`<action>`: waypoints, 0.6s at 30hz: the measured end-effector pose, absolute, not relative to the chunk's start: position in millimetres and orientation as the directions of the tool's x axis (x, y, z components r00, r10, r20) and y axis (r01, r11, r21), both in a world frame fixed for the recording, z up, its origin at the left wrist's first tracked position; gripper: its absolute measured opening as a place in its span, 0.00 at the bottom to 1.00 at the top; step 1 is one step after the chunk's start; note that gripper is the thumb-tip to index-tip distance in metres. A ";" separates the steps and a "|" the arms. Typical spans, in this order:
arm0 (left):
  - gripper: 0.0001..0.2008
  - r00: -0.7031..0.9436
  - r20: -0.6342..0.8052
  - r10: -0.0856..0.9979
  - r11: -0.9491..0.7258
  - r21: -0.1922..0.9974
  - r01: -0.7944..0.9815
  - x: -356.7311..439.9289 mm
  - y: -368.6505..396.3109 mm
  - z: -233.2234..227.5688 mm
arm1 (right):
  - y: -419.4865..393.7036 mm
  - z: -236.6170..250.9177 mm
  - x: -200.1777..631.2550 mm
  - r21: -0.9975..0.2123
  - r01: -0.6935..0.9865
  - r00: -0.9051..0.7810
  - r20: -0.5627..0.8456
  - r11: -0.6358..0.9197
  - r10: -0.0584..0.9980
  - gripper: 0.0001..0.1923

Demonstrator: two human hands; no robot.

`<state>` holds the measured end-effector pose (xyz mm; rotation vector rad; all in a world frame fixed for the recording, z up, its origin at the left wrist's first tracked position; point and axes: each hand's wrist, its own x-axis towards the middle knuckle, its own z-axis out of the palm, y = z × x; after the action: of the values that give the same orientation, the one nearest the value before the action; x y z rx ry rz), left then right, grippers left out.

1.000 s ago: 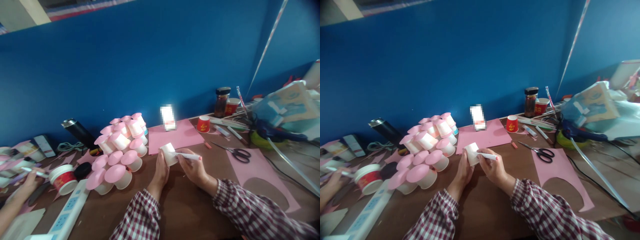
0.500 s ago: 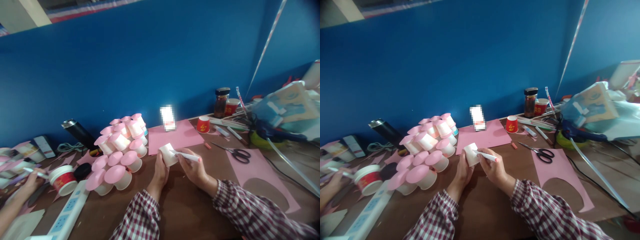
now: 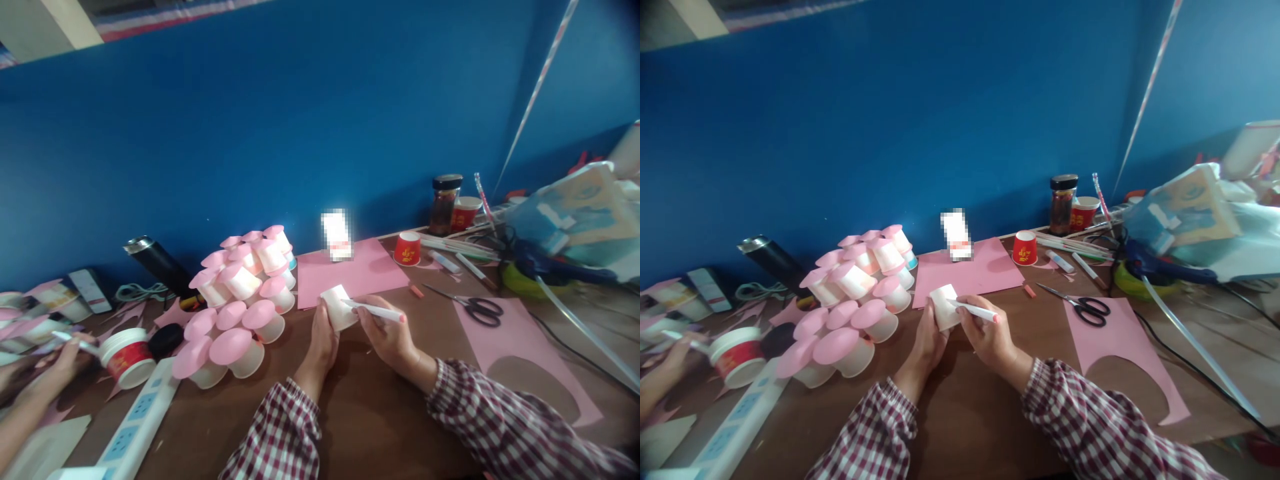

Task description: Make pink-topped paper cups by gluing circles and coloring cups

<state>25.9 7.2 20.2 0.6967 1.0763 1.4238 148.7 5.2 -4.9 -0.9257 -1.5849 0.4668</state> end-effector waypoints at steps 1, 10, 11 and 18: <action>0.20 -0.172 -0.165 0.971 0.078 0.903 -0.423 25.4 7.6 18.7 | 5.4 -5.3 148.8 -0.735 0.304 -0.002 0.635 0.605 0.772 0.08; 0.22 -0.094 -0.106 0.990 0.046 0.868 -0.494 24.8 11.5 5.8 | 5.9 -3.1 148.2 -0.739 0.321 -0.021 0.619 0.592 0.785 0.08; 0.23 -0.083 -0.106 0.991 0.050 0.860 -0.507 24.7 12.4 3.8 | 6.1 -2.6 148.3 -0.741 0.319 -0.026 0.616 0.591 0.787 0.08; 0.25 -0.146 -0.097 0.985 0.031 0.915 -0.403 21.7 11.9 0.2 | 5.7 -2.3 149.5 -0.752 0.288 -0.015 0.615 0.592 0.789 0.07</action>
<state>21.7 11.9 0.2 0.7721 1.0414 1.4439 149.5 5.7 -2.3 -0.9271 -1.5877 0.5053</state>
